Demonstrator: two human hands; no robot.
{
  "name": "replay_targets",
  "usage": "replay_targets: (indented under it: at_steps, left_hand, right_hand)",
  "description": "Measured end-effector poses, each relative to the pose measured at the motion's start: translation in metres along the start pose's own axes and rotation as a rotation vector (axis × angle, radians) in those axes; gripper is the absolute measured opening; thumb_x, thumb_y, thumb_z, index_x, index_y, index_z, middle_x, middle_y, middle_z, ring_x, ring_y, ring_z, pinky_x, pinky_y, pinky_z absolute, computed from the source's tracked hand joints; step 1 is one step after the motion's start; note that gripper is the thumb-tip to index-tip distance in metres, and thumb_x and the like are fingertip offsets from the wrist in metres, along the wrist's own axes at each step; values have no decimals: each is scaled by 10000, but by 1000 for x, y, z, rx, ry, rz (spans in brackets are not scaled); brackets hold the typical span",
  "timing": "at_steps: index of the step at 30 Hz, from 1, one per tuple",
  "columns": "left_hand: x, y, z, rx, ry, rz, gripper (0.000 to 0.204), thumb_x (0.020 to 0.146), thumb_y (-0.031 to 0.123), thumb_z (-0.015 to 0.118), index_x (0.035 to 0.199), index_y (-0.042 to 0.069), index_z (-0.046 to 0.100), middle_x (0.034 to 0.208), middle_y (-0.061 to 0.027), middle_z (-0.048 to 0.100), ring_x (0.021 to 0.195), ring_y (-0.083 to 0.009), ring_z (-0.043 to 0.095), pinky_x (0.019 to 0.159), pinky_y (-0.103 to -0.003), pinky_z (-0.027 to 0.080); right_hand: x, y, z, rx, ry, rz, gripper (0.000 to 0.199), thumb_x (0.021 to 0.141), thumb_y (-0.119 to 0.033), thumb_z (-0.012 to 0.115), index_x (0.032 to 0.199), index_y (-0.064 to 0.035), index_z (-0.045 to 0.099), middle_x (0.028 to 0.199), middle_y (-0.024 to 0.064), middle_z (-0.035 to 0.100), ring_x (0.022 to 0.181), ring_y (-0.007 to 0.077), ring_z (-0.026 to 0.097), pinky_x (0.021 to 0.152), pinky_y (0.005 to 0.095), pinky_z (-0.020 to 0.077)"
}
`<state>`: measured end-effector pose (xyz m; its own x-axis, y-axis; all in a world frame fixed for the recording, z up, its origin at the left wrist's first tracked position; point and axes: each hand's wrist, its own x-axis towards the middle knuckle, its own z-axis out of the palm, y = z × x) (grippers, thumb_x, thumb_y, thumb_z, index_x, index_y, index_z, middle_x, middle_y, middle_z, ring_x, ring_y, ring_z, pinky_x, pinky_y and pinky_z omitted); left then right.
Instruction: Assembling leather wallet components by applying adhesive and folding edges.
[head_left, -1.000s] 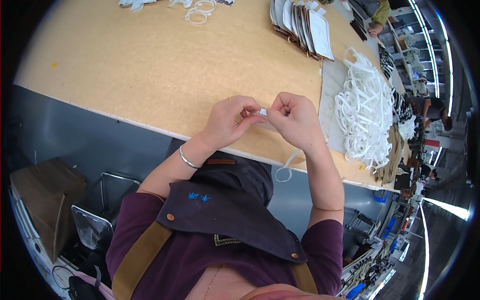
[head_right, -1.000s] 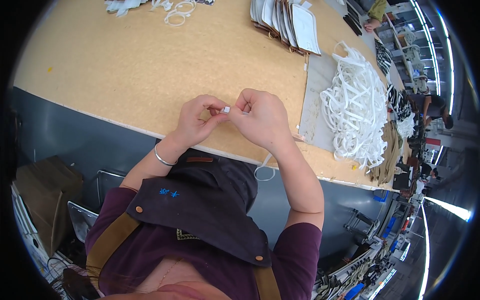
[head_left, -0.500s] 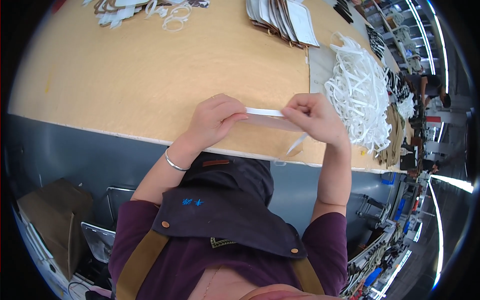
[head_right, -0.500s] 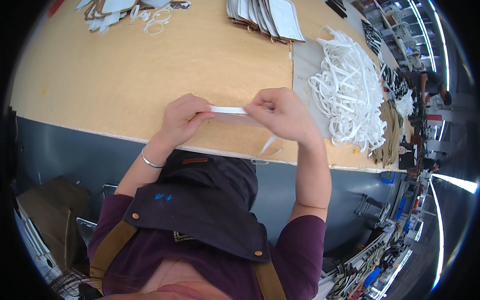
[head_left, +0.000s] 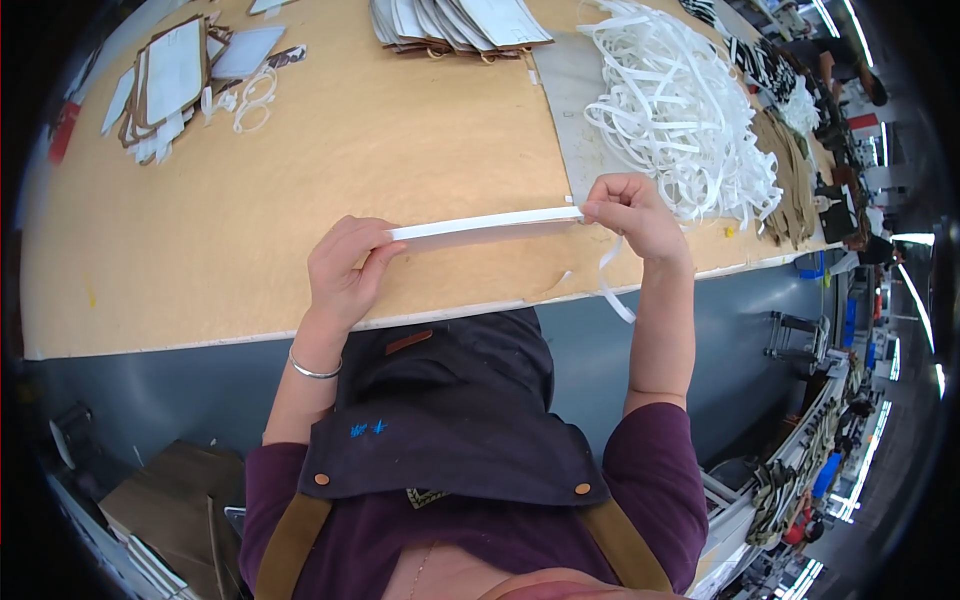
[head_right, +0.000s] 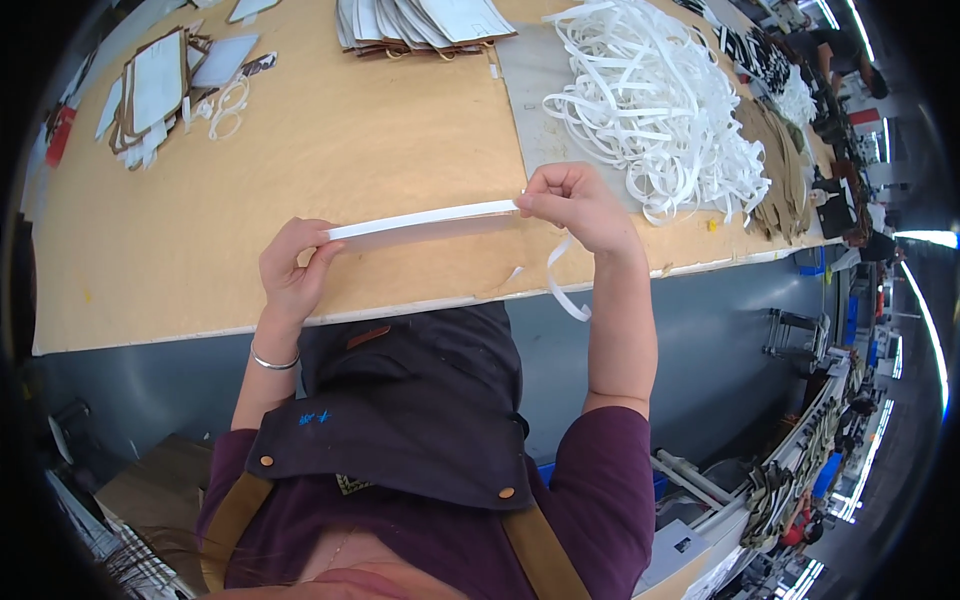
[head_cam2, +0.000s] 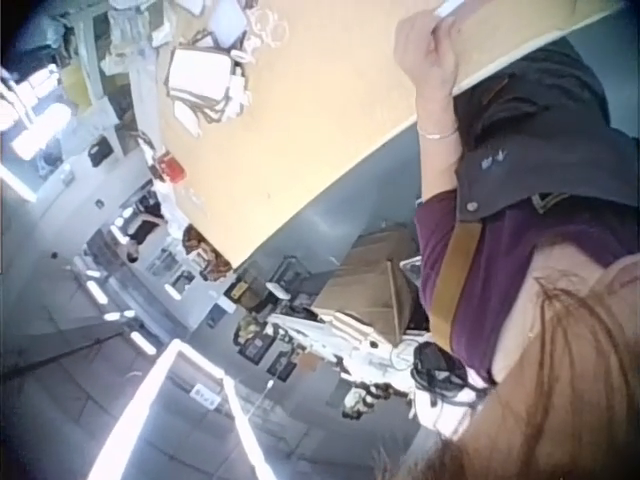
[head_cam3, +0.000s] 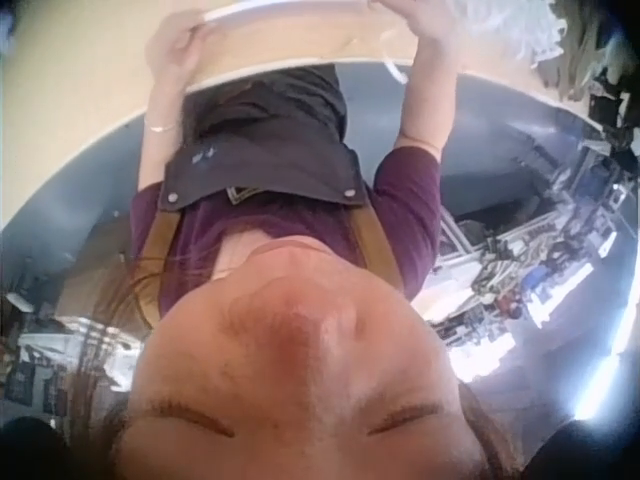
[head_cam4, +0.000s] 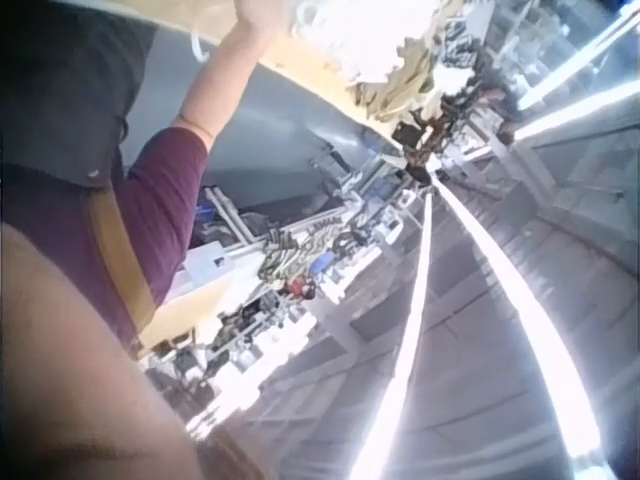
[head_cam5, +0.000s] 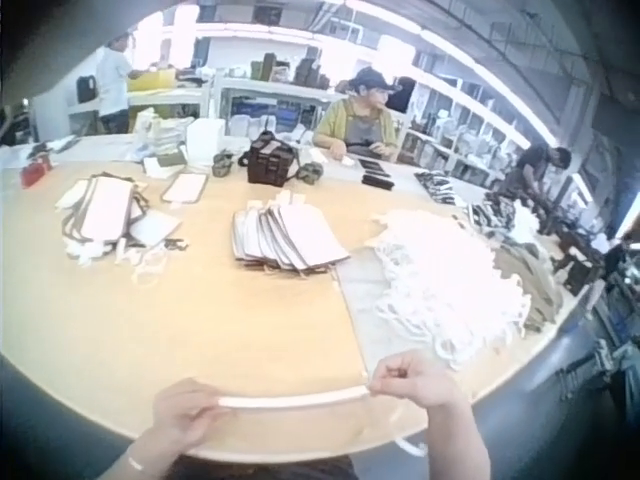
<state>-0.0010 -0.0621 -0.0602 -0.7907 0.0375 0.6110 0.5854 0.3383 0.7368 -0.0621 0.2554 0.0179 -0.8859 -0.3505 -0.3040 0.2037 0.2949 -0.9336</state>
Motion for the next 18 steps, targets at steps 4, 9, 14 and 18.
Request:
replay_targets:
  at_steps: [4,9,14,18]
  left_hand:
    - [-2,-3,0,24,-12,-5,193,673,-71,701,786,26,577,762,-103,634,675,-207,591,577,-271,467]
    - [-1,-2,-1,10,-25,-14,204,684,-78,692,800,35,568,760,-100,630,680,-202,591,586,-265,462]
    - [-2,-1,-4,-2,-45,-32,202,694,-72,688,814,41,570,768,-100,633,693,-202,595,597,-267,464]
    - [3,4,-5,-10,-42,-4,195,696,-70,683,815,38,574,773,-105,635,703,-210,600,616,-266,466]
  right_hand:
    - [1,7,0,102,-35,-17,92,752,-102,661,686,-49,624,605,-59,560,509,-14,372,472,173,257]
    - [-2,9,3,166,-36,-30,90,755,-106,656,687,-53,628,607,-46,573,506,-10,377,467,175,268]
    - [3,21,7,213,-27,-94,84,768,-75,631,698,-46,596,629,-22,570,506,8,369,474,179,260]
    - [7,31,8,312,-120,-91,98,784,-81,607,699,-45,577,751,27,598,498,24,411,463,175,271]
